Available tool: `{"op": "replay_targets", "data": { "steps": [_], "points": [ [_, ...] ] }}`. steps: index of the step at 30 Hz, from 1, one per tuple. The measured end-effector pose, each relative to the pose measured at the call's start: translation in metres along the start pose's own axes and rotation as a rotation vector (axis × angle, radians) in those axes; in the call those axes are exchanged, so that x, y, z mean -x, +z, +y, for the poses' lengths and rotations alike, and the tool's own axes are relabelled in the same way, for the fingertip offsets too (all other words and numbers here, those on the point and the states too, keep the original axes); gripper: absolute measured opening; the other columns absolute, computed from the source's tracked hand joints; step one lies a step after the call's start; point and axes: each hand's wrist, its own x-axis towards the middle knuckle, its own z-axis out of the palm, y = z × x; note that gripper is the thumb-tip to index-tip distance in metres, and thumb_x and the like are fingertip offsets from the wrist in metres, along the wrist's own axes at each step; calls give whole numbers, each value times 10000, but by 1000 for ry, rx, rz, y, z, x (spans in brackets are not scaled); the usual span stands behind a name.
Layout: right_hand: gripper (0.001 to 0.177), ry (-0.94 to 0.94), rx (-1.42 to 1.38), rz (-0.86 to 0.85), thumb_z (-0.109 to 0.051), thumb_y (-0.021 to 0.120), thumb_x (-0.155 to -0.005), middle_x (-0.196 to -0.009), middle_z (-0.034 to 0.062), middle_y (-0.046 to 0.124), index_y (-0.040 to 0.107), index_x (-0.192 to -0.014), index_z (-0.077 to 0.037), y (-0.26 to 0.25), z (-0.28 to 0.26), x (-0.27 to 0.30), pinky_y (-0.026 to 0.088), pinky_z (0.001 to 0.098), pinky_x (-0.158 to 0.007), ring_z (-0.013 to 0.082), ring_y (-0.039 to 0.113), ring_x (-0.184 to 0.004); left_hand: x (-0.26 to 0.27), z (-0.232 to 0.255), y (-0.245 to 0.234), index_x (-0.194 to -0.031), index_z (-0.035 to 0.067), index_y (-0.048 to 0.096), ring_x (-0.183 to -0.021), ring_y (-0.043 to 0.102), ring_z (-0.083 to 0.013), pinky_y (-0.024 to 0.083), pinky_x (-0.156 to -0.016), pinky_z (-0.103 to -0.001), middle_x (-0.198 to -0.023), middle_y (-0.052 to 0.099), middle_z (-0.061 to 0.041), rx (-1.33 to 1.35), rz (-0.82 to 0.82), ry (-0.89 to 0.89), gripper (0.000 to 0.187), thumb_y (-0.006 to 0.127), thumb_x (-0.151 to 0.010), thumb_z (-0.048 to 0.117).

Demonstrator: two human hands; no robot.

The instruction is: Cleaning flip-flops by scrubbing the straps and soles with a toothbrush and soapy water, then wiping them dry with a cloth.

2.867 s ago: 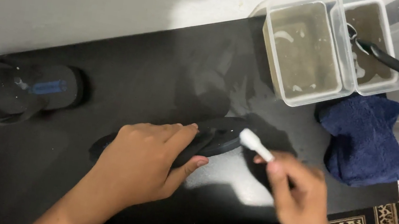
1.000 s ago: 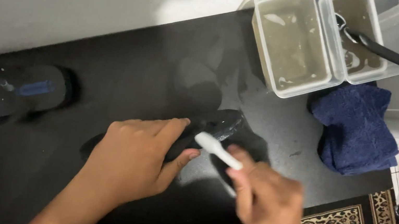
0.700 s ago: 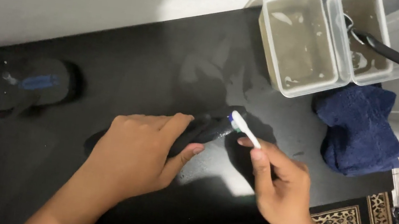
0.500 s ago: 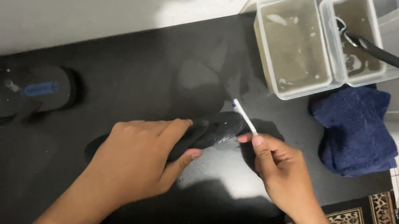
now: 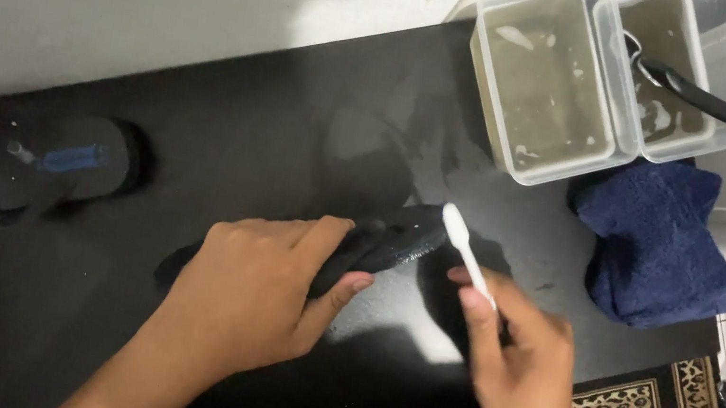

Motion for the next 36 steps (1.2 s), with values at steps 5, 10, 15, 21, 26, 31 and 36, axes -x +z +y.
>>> {"op": "replay_targets", "data": {
  "steps": [5,10,15,21,26,31,36],
  "points": [
    [264,-102,-58,-14,-198,569,-1003,-1126,57,801,755,-1140,-71,-6,2,-7,582,220,-811,118,786,-946,-1,0,-2,-1114,124,627,-561,646,-300,471,-427,-467,-753,685,4,14,-26,-30,427,517,-999,521],
    [121,-298,-70,1,-115,652,-949,-1155,89,788,699,-1039,-181,5,22,13,519,232,-509,64,701,-578,-1,1,-3,-1059,141,597,-526,635,-312,458,-419,-473,-713,668,12,-8,-85,-56,445,450,-1014,559],
    [264,-89,28,21,-212,558,-1029,-1138,25,791,754,-1157,-90,-5,-2,-8,534,201,-831,84,753,-916,-1,1,-2,-999,132,592,-517,625,-322,439,-409,-471,-690,652,6,-6,4,-29,416,514,-1007,540],
    [270,-293,21,-56,-169,591,-975,-1124,111,790,736,-1150,-24,8,-27,4,641,228,-655,149,814,-798,1,0,0,-971,128,583,-519,627,-296,449,-420,-445,-704,652,8,-8,14,-12,415,556,-1006,541],
    [310,1,-106,-100,-245,520,-1028,-844,23,625,778,-1113,-95,-5,-12,-10,470,237,-768,103,610,-790,2,-3,0,-902,135,540,-484,580,-283,430,-421,-430,-667,614,22,19,0,-22,417,553,-1019,536],
    [464,408,-492,-292,-322,448,-1062,-511,-38,277,741,-1072,38,-3,3,-27,272,257,-356,84,279,-407,2,-2,1,-908,141,543,-508,599,-300,438,-427,-448,-692,635,17,6,-44,-34,425,535,-1019,551],
    [514,451,-401,-528,-416,395,-1050,-408,11,378,763,-1017,-59,-2,14,-37,340,274,-414,101,326,-329,0,-2,0,-1047,126,616,-561,646,-307,454,-437,-452,-754,679,0,-5,9,-1,409,561,-993,528]
  ]
}}
